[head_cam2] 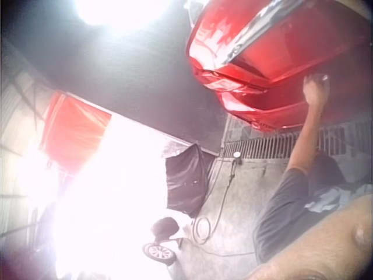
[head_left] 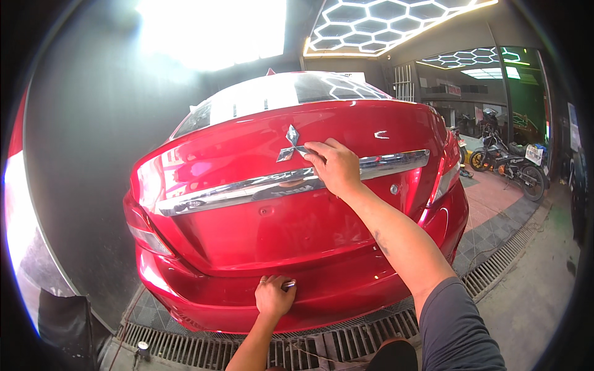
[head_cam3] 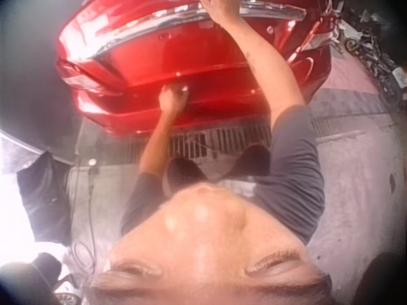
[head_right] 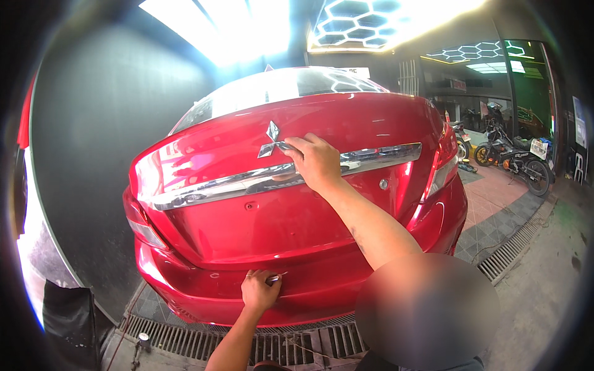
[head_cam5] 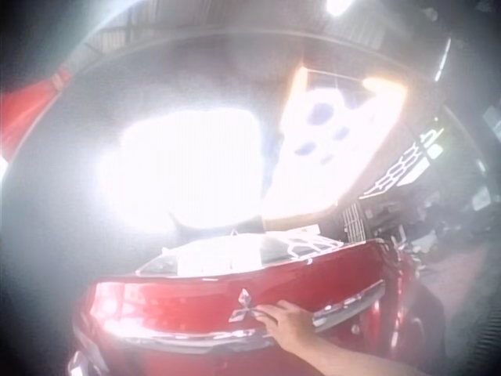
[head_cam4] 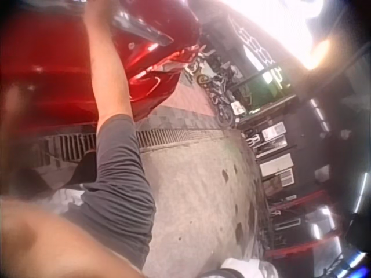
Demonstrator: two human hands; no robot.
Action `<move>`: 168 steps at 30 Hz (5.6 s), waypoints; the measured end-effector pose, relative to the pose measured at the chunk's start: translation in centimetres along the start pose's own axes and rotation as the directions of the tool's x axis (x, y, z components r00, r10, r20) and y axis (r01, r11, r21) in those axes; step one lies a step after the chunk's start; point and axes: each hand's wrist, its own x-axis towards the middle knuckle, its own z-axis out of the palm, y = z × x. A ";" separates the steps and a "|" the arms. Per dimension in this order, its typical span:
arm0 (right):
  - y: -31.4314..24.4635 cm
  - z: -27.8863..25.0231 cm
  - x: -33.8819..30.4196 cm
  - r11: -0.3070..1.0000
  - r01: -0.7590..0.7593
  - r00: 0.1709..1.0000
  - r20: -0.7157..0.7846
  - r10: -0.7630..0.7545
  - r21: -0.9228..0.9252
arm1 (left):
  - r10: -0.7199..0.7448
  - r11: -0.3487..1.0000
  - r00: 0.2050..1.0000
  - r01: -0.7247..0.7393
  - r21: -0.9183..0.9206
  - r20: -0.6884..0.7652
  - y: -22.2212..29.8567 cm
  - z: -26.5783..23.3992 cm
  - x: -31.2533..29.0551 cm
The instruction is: The person applies a chrome Mitsubishi emblem to the trunk of a red car using a small tool to press and smooth the edges. The person then handles a red emblem separately, adjusting it with the tool.
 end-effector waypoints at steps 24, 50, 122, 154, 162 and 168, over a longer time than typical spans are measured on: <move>0.2 0.0 0.3 1.000 -0.012 0.999 0.035 0.013 -0.006 | 0.003 1.000 1.000 -0.003 0.001 0.007 0.3 -0.3 0.1; 0.0 -0.1 0.2 1.000 -0.002 1.000 0.016 0.001 0.011 | 0.001 1.000 1.000 -0.001 -0.012 0.006 0.3 -0.2 0.1; -0.5 0.8 -0.5 0.998 -0.022 0.998 -0.058 0.018 -0.065 | 0.025 1.000 1.000 -0.026 -0.008 -0.008 0.1 0.0 0.0; -1.0 -4.1 0.3 0.935 0.192 0.904 0.424 -0.050 -0.298 | 0.075 0.996 0.995 -0.078 -0.041 -0.058 -0.6 0.2 0.0; -0.2 -1.2 0.6 0.966 0.157 0.982 0.141 -0.129 -0.207 | 0.078 0.996 0.995 -0.080 -0.031 -0.069 -0.3 0.2 0.0; -0.2 0.9 0.7 0.951 0.236 0.963 -0.080 -0.256 -0.199 | 0.084 0.996 0.992 -0.087 -0.034 -0.091 -0.3 0.5 0.1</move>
